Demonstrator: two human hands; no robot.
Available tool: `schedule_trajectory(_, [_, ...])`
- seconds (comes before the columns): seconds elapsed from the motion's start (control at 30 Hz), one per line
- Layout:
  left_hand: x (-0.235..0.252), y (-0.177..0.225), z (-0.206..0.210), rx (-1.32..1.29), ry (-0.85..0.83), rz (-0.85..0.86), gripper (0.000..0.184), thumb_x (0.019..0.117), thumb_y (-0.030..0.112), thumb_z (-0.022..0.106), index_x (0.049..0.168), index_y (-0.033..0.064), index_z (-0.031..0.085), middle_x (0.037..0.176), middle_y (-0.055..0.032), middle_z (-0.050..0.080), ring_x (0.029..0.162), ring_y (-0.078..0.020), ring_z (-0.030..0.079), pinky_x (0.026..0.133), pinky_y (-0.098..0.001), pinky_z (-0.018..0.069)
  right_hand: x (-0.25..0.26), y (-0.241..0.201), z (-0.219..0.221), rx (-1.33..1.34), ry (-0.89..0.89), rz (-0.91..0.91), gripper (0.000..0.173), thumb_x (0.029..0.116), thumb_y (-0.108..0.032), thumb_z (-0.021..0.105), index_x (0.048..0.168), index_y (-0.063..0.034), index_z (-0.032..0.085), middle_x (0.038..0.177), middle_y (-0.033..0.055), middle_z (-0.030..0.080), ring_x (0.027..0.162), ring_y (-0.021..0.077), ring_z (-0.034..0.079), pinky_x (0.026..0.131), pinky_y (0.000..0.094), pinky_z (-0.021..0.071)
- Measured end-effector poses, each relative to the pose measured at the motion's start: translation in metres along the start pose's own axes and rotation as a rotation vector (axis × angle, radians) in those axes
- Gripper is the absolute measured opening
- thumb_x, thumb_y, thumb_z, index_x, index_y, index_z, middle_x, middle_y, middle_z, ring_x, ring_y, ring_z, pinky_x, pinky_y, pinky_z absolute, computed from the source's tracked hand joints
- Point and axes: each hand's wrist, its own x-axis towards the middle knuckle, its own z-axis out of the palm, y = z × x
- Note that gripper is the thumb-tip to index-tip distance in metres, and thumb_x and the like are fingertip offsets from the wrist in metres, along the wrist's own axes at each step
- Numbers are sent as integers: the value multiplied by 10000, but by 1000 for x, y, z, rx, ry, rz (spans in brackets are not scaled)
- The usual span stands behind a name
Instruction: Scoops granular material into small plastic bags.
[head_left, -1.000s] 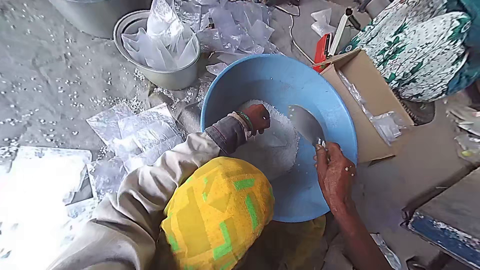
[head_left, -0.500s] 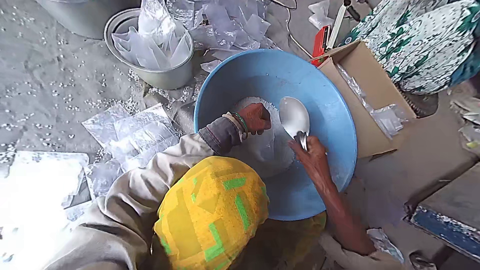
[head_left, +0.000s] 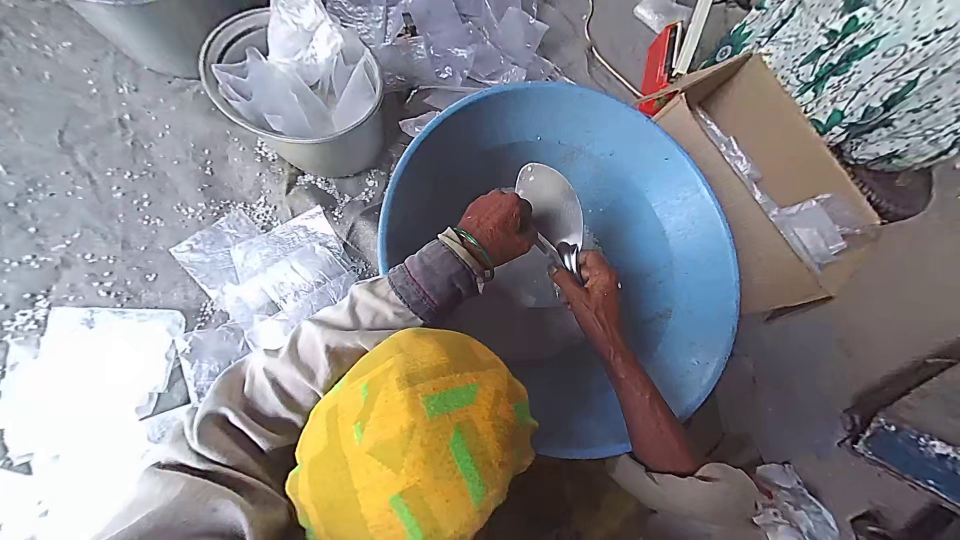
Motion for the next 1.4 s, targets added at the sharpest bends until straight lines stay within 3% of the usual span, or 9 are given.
schedule_trajectory(0.07, [-1,-2,4,7,47,13,291,1008,132,583,1098,-118,702,1034,-320,701,1017,-501,675,888,-665,480,-1,1,4,34,76,-42,224,982,-115,661,1058,73,565,717,95,535,586,163,532,587,349,480])
schedule_trajectory(0.17, [-3,-2,10,-17,31,-8,541,999,387,664,1216,-108,642,1031,-282,700,961,-459,687,867,-648,508,1,2,7,93,140,-68,227,983,-122,660,1076,71,585,718,96,571,571,150,558,571,331,502])
schedule_trajectory(0.27, [-3,4,12,22,-56,-123,756,951,467,731,1388,-108,506,1135,-305,671,1064,-482,664,928,-651,500,0,1,5,139,160,-52,225,978,-105,673,1091,64,578,721,85,577,557,120,555,558,291,501])
schedule_trajectory(0.47, [-2,9,2,58,-117,-305,429,1003,85,573,1394,-82,517,1171,-325,667,1129,-505,648,945,-665,483,0,3,6,203,252,-74,167,965,-77,662,1025,43,563,689,47,567,521,73,550,525,243,500])
schedule_trajectory(0.7, [-5,5,0,24,-58,-116,265,1043,102,569,1158,-112,674,1103,-305,696,1075,-476,670,951,-643,481,3,6,-5,205,235,19,220,1009,-149,654,1043,40,547,699,42,570,525,75,559,540,246,509])
schedule_trajectory(0.87, [-4,10,-4,71,-75,-76,302,1071,154,554,1155,-106,681,1112,-319,693,1114,-502,655,971,-662,464,-1,0,-24,121,239,172,402,1136,-270,368,1119,75,574,758,78,634,578,109,594,582,283,518])
schedule_trajectory(1.0, [-6,9,-2,88,-8,13,297,1076,160,539,1131,-87,693,1074,-311,704,1076,-501,669,958,-652,464,-2,5,-57,-388,-3,408,411,1131,-240,375,1239,95,588,1083,259,689,973,357,689,896,526,507])
schedule_trajectory(1.13, [-5,14,-7,96,-24,-30,319,1082,183,539,1177,-86,683,1106,-315,700,1104,-503,662,976,-657,455,-10,9,-59,-840,-414,446,416,1112,-190,398,1366,106,541,1350,339,580,1273,475,571,1049,611,421])
schedule_trajectory(1.4, [-3,10,-10,67,-31,-66,331,1076,213,561,1167,-81,683,1097,-299,704,1096,-484,667,960,-648,472,-12,25,-20,-822,-856,184,290,1020,-130,575,1192,97,632,1236,306,622,1172,463,605,962,625,457])
